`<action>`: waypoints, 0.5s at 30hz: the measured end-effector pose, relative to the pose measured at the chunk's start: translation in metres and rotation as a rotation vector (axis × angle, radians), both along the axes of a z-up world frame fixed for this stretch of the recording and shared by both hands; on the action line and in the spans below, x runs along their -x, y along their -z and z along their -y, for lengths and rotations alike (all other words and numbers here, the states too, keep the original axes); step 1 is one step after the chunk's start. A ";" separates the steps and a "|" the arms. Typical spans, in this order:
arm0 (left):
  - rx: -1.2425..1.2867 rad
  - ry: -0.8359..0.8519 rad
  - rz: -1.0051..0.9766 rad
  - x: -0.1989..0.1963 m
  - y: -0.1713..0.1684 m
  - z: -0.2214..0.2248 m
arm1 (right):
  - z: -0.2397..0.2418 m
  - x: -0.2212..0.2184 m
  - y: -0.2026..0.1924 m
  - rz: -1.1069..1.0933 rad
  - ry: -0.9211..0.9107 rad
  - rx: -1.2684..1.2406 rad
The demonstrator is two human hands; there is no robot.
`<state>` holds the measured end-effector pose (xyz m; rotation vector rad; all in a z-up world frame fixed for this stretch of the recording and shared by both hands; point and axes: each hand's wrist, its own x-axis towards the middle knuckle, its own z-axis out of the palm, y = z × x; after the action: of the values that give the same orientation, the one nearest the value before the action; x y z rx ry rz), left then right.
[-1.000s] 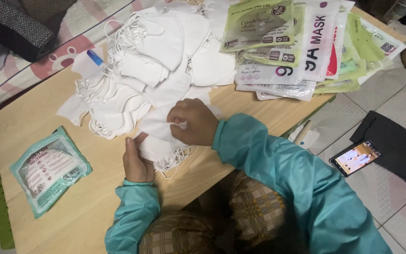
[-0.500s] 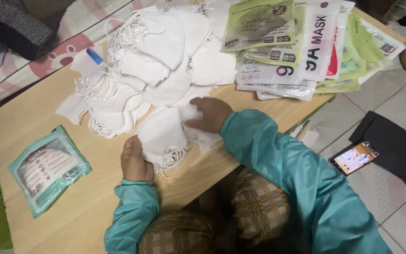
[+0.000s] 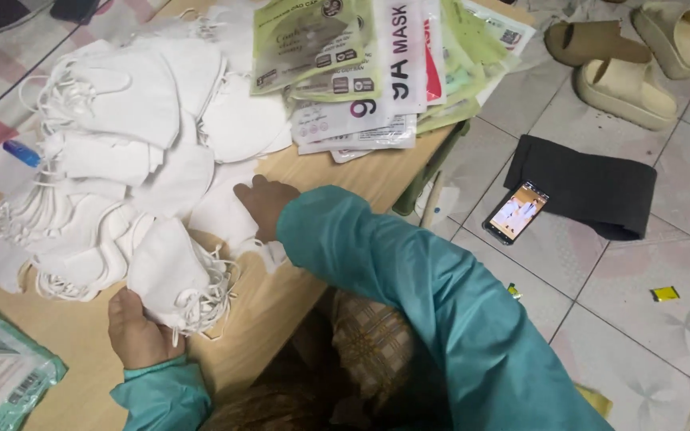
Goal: Sorting and stacking white face masks on a low table.
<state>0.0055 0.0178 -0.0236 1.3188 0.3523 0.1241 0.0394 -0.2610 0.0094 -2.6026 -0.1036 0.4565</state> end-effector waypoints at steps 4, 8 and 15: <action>-0.057 0.013 -0.012 0.003 0.002 -0.001 | 0.004 0.003 -0.013 0.009 0.044 -0.062; -0.257 0.027 0.064 -0.007 0.024 -0.012 | 0.001 0.008 -0.042 0.444 0.125 0.046; -0.264 0.030 0.072 -0.004 0.022 -0.006 | -0.041 0.028 -0.078 0.800 -0.261 -0.216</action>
<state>0.0091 0.0240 -0.0458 1.5755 0.2600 0.1974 0.0112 -0.2201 0.0873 -2.4037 -0.7162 -0.5102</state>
